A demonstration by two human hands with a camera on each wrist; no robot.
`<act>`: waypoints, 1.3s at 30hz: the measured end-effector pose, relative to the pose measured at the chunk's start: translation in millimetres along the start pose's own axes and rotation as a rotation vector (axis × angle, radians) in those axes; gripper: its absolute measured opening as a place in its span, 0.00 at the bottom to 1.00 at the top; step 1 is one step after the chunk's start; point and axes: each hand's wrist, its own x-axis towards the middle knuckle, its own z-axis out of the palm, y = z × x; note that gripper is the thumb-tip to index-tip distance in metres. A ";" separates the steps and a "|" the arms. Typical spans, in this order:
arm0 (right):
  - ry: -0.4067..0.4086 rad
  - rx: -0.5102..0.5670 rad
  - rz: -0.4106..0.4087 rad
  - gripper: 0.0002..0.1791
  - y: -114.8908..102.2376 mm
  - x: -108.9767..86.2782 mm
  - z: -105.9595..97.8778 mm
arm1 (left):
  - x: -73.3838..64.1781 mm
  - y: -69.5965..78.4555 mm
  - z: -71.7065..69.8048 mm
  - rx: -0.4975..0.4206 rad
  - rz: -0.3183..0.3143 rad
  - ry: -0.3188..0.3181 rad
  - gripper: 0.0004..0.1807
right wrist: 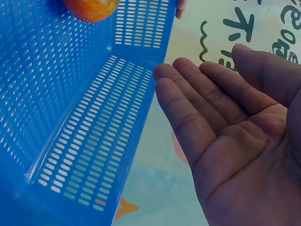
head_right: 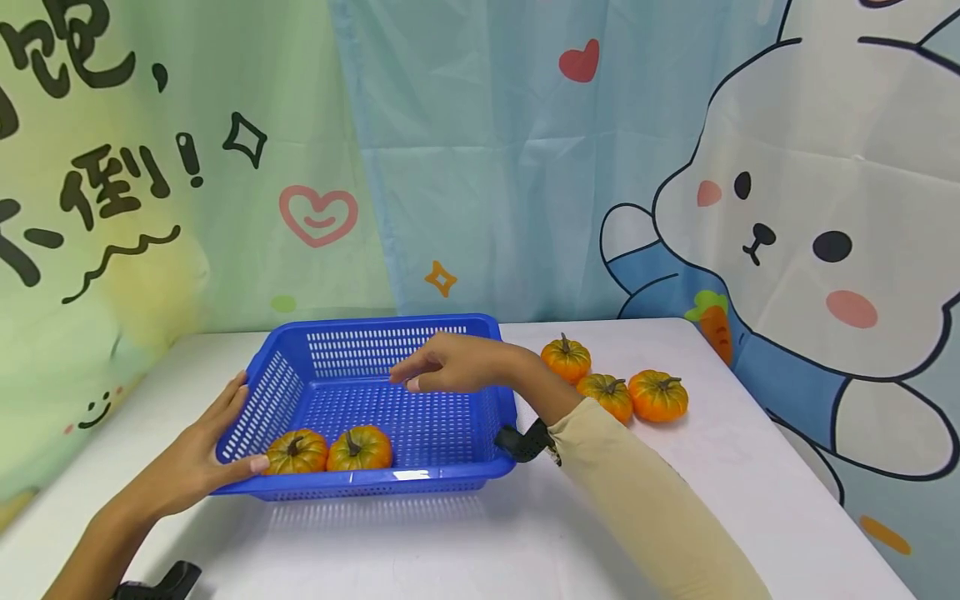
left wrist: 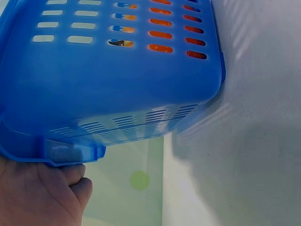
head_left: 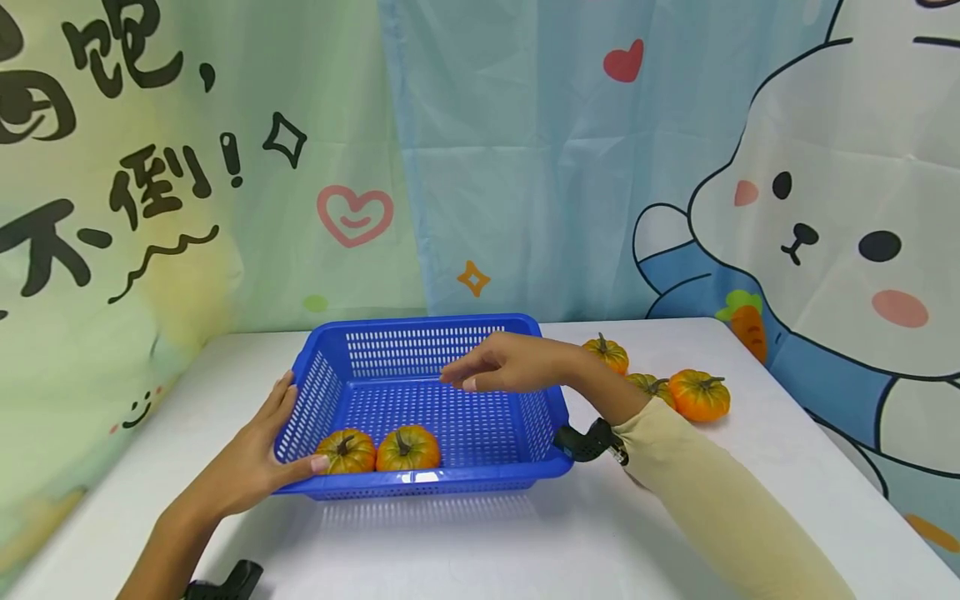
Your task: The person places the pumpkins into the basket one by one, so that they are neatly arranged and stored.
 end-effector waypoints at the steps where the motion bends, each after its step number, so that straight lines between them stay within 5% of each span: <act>1: 0.003 0.008 -0.001 0.20 0.0 -3.3 0.0 | 0.1 -0.2 0.0 0.002 0.000 -0.001 0.59; 17: 0.031 0.080 -0.013 0.22 17.5 -39.1 3.4 | 1.1 -1.0 1.4 -0.004 0.003 -0.002 0.59; 23: 0.056 0.072 0.039 0.23 24.6 -50.8 3.8 | 1.3 -2.9 1.9 -0.010 0.004 0.002 0.60; 39: 0.199 0.084 0.078 0.23 38.4 -87.5 10.5 | 1.1 -2.0 -0.1 -0.041 -0.012 0.006 0.63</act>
